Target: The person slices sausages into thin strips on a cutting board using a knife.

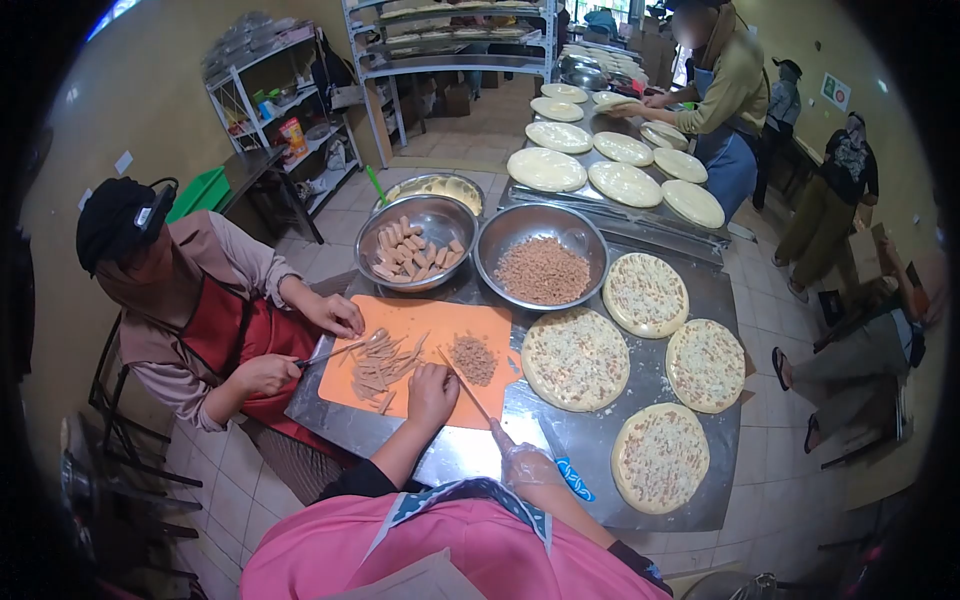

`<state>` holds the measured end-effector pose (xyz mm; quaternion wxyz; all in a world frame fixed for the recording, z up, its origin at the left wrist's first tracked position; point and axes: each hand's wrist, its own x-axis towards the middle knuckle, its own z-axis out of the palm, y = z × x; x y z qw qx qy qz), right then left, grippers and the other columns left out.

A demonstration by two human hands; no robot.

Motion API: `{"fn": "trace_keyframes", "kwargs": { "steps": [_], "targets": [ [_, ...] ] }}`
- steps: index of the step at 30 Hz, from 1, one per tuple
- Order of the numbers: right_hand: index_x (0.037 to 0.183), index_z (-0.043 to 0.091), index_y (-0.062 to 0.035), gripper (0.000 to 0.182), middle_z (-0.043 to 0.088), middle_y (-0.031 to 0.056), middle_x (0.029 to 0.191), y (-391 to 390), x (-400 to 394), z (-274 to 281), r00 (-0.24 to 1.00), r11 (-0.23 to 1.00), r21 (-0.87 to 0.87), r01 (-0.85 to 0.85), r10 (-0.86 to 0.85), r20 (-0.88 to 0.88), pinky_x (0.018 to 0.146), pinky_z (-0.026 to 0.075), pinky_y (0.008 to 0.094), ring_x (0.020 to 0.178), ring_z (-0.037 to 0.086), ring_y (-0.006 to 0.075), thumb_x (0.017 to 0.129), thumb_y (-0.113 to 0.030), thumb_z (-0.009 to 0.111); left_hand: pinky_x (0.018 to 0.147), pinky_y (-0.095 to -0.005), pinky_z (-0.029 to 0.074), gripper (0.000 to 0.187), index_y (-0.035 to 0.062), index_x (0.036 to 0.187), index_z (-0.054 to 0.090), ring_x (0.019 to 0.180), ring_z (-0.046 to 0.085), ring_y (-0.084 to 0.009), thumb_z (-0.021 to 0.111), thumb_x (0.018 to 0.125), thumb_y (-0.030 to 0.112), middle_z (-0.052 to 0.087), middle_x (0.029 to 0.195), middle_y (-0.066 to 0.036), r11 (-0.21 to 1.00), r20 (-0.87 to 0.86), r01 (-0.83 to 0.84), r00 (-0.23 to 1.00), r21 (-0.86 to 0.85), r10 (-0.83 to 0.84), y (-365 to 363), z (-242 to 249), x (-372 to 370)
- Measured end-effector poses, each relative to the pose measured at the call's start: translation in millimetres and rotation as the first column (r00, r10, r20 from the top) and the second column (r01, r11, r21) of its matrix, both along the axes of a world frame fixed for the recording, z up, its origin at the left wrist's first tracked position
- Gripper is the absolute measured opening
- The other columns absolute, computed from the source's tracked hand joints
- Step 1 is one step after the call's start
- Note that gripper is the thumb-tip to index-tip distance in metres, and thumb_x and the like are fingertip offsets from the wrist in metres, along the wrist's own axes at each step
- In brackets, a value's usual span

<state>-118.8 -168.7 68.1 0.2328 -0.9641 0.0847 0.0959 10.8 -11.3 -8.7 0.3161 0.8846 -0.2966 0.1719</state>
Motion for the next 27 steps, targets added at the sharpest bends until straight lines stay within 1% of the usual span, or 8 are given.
{"fn": "trace_keyframes", "kwargs": {
  "steps": [15, 27],
  "targets": [
    [0.142, 0.017, -0.0212, 0.057, 0.059, 0.0251, 0.088, -6.7, 24.2, 12.0, 0.999, 1.000, -0.001, 0.007, -0.007, 0.032, 0.073, 0.046, 0.0470, 0.081, 0.059, 0.0390, 0.090, -0.018, 0.039, 0.068, -0.0415, 0.038, 0.010, 0.0062, 0.080, 0.058, 0.079, 0.051, -0.0276, 0.059, 0.075, 0.015, 0.054, 0.078, -0.009, 1.000, 0.025, 0.003, 1.000, 0.000, -0.003, -0.2, -0.8, 0.5],
    [0.142, 0.018, -0.0220, 0.056, 0.059, 0.0253, 0.088, -9.0, 55.4, 26.4, 0.997, 0.999, -0.016, -0.038, 0.039, 0.067, 0.073, 0.045, 0.0472, 0.082, 0.058, 0.0394, 0.090, -0.018, 0.039, 0.069, -0.0415, 0.039, 0.011, 0.0067, 0.080, 0.058, 0.079, 0.051, -0.0272, 0.059, 0.075, 0.017, 0.054, 0.078, -0.009, 1.000, -0.012, 0.003, 1.000, 0.009, -0.003, 1.0, 1.3, -0.9]
  ]
}}
